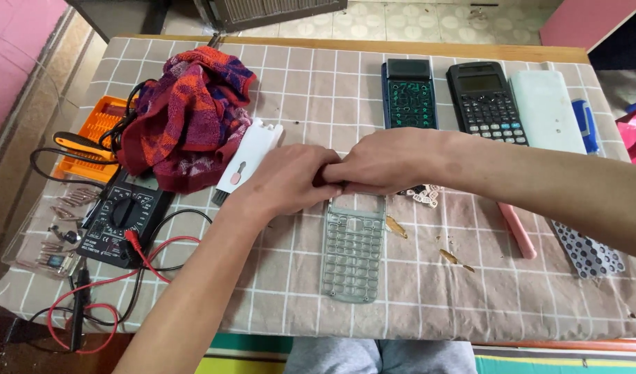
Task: Assembling a calculator by placing buttons into the faceplate and then installing the circuit board.
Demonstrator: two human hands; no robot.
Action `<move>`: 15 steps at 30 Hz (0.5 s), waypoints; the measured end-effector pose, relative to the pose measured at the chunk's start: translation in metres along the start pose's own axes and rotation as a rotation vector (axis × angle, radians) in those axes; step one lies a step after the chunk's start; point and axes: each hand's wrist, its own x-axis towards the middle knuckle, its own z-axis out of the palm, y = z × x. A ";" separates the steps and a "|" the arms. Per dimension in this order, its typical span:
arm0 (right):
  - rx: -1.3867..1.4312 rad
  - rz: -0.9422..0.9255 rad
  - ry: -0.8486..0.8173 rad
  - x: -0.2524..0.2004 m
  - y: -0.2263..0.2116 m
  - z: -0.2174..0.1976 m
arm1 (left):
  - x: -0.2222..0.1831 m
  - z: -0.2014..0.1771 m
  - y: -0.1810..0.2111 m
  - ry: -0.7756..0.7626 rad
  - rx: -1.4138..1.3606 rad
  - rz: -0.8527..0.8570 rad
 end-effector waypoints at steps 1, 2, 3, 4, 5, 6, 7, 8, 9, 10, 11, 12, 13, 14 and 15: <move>-0.001 0.001 0.000 0.000 -0.001 -0.001 | 0.000 0.000 -0.001 0.001 0.000 0.001; 0.033 0.025 0.000 0.001 -0.001 -0.001 | 0.000 0.000 -0.002 0.003 -0.001 0.001; 0.067 0.050 0.001 0.001 -0.002 -0.001 | 0.001 0.000 -0.003 0.006 -0.001 0.001; 0.066 0.055 0.001 0.000 -0.001 -0.002 | 0.000 -0.004 0.000 0.006 -0.001 0.006; 0.174 0.079 0.041 -0.001 0.001 -0.002 | 0.000 -0.007 0.003 -0.021 -0.036 -0.032; 0.284 0.098 0.077 0.000 0.002 -0.001 | -0.002 -0.010 0.006 -0.048 -0.075 -0.074; 0.284 0.097 0.075 0.001 0.002 -0.003 | -0.001 -0.012 0.005 -0.047 -0.077 -0.075; 0.377 0.142 0.105 0.003 0.001 -0.005 | 0.000 -0.013 0.004 -0.053 -0.081 -0.088; 0.470 0.187 0.135 0.004 0.001 -0.006 | 0.000 -0.014 0.004 -0.058 -0.085 -0.101; 0.476 0.186 0.135 0.005 0.002 -0.008 | 0.002 -0.011 -0.001 -0.064 -0.086 -0.103; 0.566 0.256 0.141 0.006 0.002 -0.010 | 0.004 -0.009 -0.005 -0.058 -0.102 -0.111; 0.652 0.324 0.148 0.008 0.004 -0.014 | 0.006 -0.007 -0.010 -0.047 -0.115 -0.119; 0.654 0.321 0.150 0.006 -0.002 -0.022 | 0.006 -0.007 -0.012 -0.048 -0.113 -0.122; 0.747 0.418 0.135 0.003 -0.008 -0.031 | 0.007 -0.006 -0.014 -0.066 -0.115 -0.112; 0.840 0.516 0.120 0.000 -0.013 -0.039 | 0.008 -0.004 -0.015 -0.084 -0.118 -0.103</move>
